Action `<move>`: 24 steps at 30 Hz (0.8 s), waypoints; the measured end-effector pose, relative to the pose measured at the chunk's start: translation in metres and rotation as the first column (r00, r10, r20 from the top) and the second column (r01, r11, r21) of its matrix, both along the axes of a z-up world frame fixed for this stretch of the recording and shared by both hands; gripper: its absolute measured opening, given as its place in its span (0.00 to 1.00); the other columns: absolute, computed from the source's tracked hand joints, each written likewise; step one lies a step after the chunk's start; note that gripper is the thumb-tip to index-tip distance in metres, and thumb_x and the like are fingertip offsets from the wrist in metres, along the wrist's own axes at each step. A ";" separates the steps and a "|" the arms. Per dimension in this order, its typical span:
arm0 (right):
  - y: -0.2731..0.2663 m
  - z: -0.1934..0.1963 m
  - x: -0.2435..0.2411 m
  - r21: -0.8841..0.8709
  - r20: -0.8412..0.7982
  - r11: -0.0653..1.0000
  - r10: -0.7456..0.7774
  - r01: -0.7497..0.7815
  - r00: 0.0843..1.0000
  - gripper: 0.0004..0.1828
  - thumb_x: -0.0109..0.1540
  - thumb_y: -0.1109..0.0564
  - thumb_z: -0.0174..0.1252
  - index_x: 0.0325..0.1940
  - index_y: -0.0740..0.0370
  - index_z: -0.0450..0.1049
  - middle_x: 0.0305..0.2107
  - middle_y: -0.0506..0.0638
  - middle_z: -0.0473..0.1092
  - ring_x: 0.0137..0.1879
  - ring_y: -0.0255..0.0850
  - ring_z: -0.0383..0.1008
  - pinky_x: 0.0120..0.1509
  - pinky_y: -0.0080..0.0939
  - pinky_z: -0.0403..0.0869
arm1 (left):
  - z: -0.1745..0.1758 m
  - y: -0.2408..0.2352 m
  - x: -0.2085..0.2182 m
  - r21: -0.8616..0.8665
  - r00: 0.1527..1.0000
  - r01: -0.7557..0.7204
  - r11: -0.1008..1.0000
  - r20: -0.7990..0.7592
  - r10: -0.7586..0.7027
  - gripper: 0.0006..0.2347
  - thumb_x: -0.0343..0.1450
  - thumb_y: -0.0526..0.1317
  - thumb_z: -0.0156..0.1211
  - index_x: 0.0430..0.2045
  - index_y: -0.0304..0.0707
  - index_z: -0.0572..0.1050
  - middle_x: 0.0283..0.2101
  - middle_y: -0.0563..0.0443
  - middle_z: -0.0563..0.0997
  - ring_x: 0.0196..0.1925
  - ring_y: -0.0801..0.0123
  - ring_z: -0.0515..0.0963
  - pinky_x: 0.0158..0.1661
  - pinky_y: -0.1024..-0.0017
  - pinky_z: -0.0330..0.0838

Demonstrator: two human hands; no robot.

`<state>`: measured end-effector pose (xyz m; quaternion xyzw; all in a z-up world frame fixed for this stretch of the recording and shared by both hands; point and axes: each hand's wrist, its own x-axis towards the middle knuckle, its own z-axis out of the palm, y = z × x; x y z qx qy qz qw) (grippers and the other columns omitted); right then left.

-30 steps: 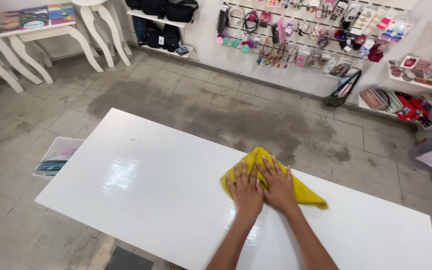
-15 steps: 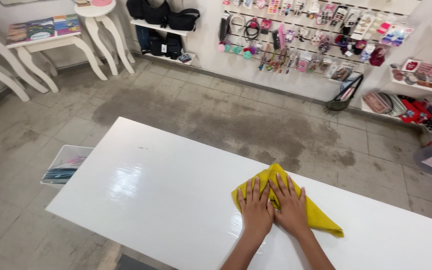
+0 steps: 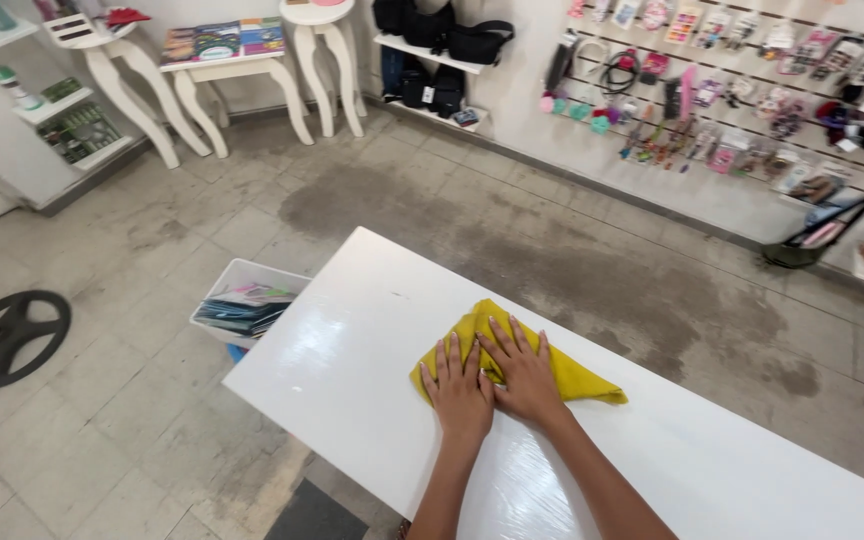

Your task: Wiping down a white checkout counter with a yellow cleaning cloth in a gift shop.

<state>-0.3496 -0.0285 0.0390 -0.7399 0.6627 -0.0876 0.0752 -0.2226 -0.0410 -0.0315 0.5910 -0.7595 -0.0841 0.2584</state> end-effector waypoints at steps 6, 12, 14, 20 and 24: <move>-0.069 0.002 0.089 0.040 -0.027 0.996 0.078 -0.077 0.997 0.38 0.62 0.35 0.49 0.78 0.30 0.53 0.78 0.38 0.44 0.83 0.51 0.37 0.77 0.79 0.39 | 0.003 -0.055 0.090 0.146 0.992 -0.120 0.982 0.055 0.113 0.24 0.72 0.48 0.43 0.68 0.65 0.61 0.79 0.56 0.49 0.80 0.57 0.43 0.71 0.37 0.31; -0.129 0.006 0.174 0.030 0.001 0.974 0.225 -0.225 0.974 0.39 0.63 0.33 0.43 0.79 0.36 0.50 0.78 0.42 0.41 0.83 0.50 0.32 0.77 0.76 0.34 | 0.006 -0.102 0.173 0.084 0.961 -0.272 0.959 0.082 0.266 0.23 0.73 0.48 0.44 0.67 0.63 0.65 0.77 0.55 0.52 0.79 0.58 0.45 0.70 0.41 0.34; -0.151 0.007 0.201 0.032 -0.012 0.966 0.258 -0.257 0.966 0.40 0.63 0.33 0.42 0.79 0.36 0.49 0.78 0.43 0.41 0.83 0.50 0.32 0.77 0.77 0.35 | 0.002 -0.119 0.199 0.052 0.950 -0.305 0.951 0.088 0.300 0.23 0.73 0.48 0.44 0.66 0.63 0.65 0.77 0.55 0.52 0.79 0.58 0.46 0.70 0.40 0.34; -0.188 0.013 0.273 0.071 -0.004 0.941 0.332 -0.331 0.943 0.39 0.64 0.31 0.37 0.80 0.37 0.49 0.78 0.45 0.40 0.83 0.51 0.31 0.77 0.77 0.33 | -0.011 -0.147 0.266 0.004 0.912 -0.404 0.915 0.083 0.402 0.23 0.73 0.48 0.42 0.67 0.64 0.64 0.76 0.52 0.56 0.79 0.54 0.46 0.69 0.35 0.35; -0.199 0.002 0.293 0.009 -0.024 0.919 0.395 -0.395 0.918 0.40 0.64 0.29 0.34 0.78 0.40 0.52 0.77 0.46 0.43 0.82 0.52 0.32 0.76 0.78 0.33 | -0.018 -0.150 0.285 0.005 0.893 -0.444 0.896 0.082 0.442 0.24 0.74 0.48 0.41 0.68 0.60 0.62 0.76 0.52 0.56 0.79 0.53 0.48 0.69 0.34 0.36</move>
